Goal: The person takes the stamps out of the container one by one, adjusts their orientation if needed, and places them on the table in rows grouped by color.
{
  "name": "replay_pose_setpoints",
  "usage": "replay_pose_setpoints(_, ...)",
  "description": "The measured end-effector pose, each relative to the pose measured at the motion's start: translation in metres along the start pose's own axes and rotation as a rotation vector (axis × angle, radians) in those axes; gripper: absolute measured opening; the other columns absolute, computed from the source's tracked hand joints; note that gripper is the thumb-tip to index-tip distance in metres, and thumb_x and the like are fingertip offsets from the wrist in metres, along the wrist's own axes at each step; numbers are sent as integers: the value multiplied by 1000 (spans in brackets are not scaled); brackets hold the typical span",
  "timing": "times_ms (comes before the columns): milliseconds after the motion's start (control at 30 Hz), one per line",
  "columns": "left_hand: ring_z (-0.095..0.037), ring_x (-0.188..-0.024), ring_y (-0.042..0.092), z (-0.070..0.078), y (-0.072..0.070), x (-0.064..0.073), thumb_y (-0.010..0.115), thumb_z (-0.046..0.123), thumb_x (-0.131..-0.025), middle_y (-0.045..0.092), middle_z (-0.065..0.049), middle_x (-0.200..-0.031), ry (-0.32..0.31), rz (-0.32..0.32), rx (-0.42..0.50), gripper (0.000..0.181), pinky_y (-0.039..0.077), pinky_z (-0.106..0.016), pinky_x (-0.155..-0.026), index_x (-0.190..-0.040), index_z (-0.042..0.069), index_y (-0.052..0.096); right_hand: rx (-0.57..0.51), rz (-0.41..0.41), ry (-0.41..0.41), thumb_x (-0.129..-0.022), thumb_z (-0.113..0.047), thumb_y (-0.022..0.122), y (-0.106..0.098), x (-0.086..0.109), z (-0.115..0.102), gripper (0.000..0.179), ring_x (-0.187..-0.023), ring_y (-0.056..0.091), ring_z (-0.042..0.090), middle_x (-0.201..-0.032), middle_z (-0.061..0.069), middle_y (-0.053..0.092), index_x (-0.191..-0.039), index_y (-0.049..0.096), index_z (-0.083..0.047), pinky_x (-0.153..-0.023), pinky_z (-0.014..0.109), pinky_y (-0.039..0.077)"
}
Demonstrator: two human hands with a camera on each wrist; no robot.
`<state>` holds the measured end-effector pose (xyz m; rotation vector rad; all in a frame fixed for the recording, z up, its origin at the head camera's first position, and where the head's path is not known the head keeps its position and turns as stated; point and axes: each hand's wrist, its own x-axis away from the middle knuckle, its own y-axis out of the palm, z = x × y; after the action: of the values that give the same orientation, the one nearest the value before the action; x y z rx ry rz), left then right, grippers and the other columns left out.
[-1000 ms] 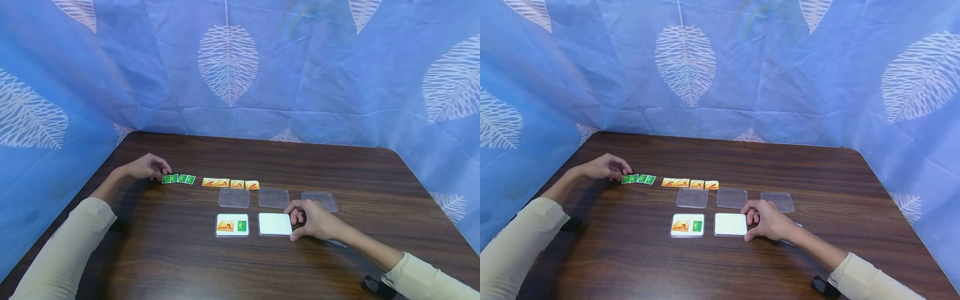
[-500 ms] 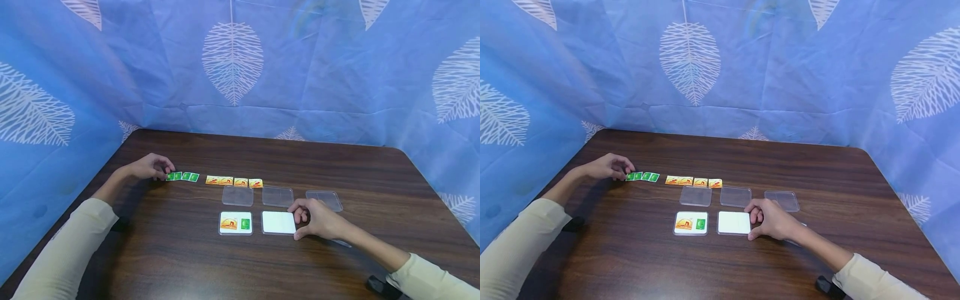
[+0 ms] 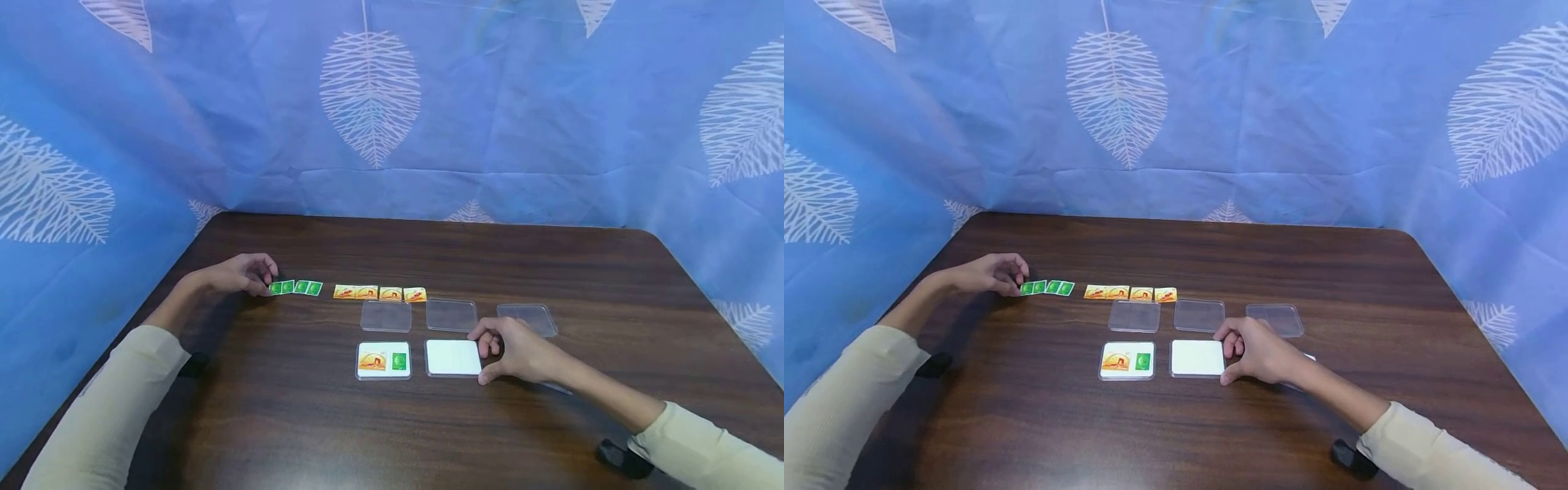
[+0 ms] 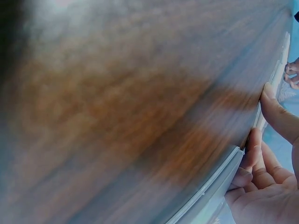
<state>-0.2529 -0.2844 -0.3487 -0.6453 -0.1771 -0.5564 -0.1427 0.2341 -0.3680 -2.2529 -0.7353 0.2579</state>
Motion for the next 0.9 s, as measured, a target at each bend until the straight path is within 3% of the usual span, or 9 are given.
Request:
replay_pose_setpoints(667,-27,-98,58,5,5,5,71,0,-92,53,-19,-112,5,-50,-24,42,52,-37,-83,-124,-6,44,-9,-4,29,-70,-10,96,-2,4,-2,51,-71,48,7,-80,-5,59,-110,67,2,-69,23,44)
replay_pose_setpoints(800,-26,-95,58,15,5,3,71,2,-93,55,-19,-110,-6,-54,-115,40,52,-38,-79,-122,-5,45,-9,-4,37,-70,-9,96,-4,6,-2,51,-71,48,8,-80,-5,59,-110,67,3,-70,23,44)
replay_pose_setpoints(900,-23,-87,57,26,5,2,72,3,-94,56,-16,-104,47,-32,-229,34,52,-38,-72,-118,-4,49,-6,-12,41,-71,-9,96,-5,5,-4,51,-72,48,9,-80,-4,59,-111,66,3,-70,23,44)
